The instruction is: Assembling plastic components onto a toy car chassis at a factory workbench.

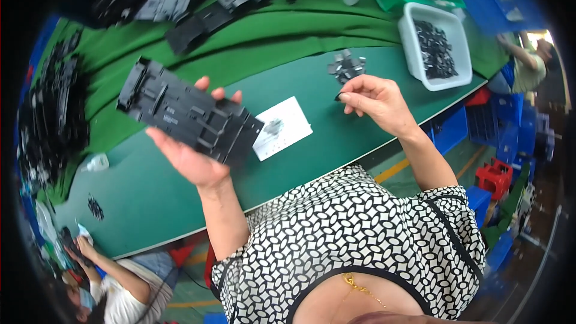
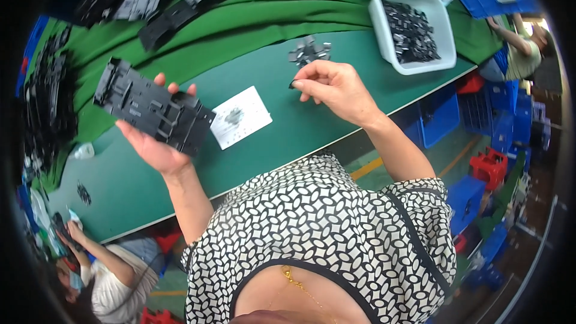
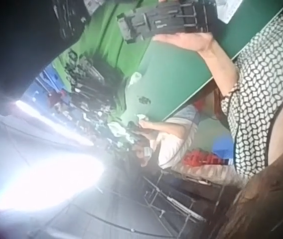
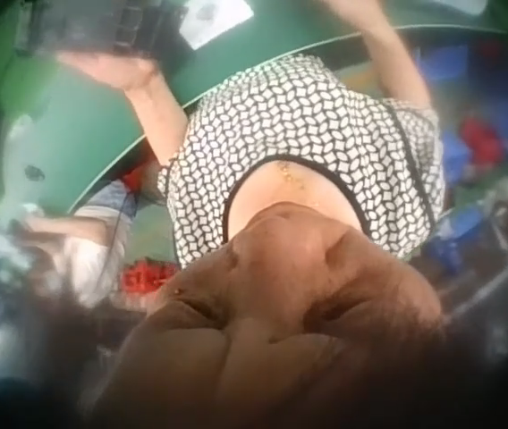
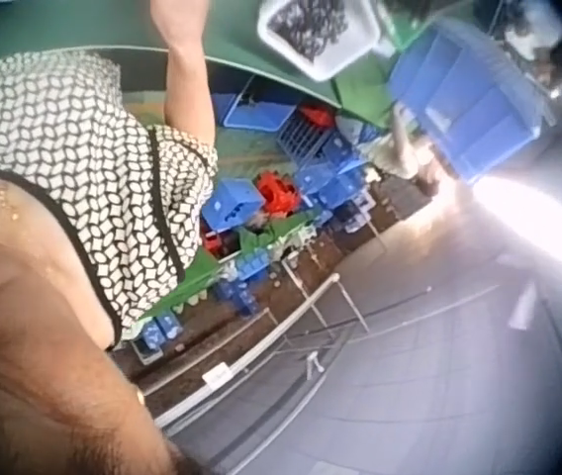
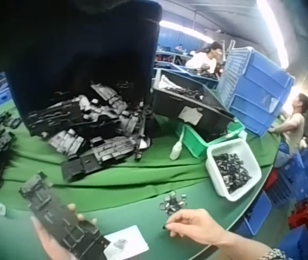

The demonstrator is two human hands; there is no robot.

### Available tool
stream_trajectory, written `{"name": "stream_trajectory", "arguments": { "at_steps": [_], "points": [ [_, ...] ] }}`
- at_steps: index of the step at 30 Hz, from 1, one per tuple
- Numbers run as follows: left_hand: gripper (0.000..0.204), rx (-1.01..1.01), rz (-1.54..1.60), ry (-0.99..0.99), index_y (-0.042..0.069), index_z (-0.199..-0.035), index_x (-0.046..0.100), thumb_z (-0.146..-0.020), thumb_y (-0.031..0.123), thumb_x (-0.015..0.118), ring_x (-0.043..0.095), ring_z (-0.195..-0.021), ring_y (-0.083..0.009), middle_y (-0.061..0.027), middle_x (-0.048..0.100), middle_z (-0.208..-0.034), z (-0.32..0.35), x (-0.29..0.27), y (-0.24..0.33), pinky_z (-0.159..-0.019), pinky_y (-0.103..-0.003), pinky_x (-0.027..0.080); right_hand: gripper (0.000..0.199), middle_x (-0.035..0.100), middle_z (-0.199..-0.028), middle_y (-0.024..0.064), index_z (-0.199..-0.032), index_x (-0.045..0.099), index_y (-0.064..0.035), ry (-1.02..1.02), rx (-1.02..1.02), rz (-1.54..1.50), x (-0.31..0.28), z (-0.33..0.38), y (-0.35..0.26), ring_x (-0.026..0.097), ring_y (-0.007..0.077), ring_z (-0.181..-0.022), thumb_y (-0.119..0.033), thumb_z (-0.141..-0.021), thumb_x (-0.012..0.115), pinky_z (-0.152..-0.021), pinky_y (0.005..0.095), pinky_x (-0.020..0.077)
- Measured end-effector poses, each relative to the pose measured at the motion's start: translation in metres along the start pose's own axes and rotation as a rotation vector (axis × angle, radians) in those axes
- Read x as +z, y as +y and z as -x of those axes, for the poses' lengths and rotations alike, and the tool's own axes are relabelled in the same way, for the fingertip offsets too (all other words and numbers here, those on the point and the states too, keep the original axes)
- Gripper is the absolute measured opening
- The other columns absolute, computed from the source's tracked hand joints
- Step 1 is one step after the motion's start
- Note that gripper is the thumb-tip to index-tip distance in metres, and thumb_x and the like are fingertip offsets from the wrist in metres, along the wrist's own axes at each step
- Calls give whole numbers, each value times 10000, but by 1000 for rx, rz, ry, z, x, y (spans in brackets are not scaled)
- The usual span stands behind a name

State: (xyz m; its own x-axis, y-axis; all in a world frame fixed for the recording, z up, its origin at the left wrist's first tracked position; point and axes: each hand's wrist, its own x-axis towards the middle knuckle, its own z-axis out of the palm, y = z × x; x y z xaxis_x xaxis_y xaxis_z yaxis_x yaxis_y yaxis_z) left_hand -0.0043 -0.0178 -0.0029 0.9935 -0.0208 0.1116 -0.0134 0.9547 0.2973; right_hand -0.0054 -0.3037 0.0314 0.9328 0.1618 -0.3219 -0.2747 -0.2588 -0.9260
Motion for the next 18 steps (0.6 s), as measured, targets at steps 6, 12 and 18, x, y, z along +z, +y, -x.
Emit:
{"name": "stream_trajectory", "arguments": {
  "at_steps": [6,12,18],
  "points": [
    [691,6,17,13,95,-1392,329,-933,606,250,545,-1077,-360,-237,463,-1296,-6,-12,4,-966,-630,373,105,554,-767,-21,-864,643,13,-144,-100,224,43,-20,-7,458,24,-643,-83,-839,676,-571,184,386],
    [698,21,-24,41,83,-1387,325,-939,604,204,549,-1074,-355,-235,459,-1300,-6,-14,10,-968,-612,391,95,524,-728,4,-839,656,20,-169,-267,397,73,-25,-10,446,51,-601,-64,-808,688,-530,214,379],
    [721,33,-39,35,80,-1392,314,-932,621,189,547,-1079,-351,-229,452,-1305,-6,-16,11,-973,-598,398,108,590,-741,102,-821,655,5,-208,-331,588,82,-28,-10,594,210,-655,-97,-787,664,-594,320,476]
  ]
}}
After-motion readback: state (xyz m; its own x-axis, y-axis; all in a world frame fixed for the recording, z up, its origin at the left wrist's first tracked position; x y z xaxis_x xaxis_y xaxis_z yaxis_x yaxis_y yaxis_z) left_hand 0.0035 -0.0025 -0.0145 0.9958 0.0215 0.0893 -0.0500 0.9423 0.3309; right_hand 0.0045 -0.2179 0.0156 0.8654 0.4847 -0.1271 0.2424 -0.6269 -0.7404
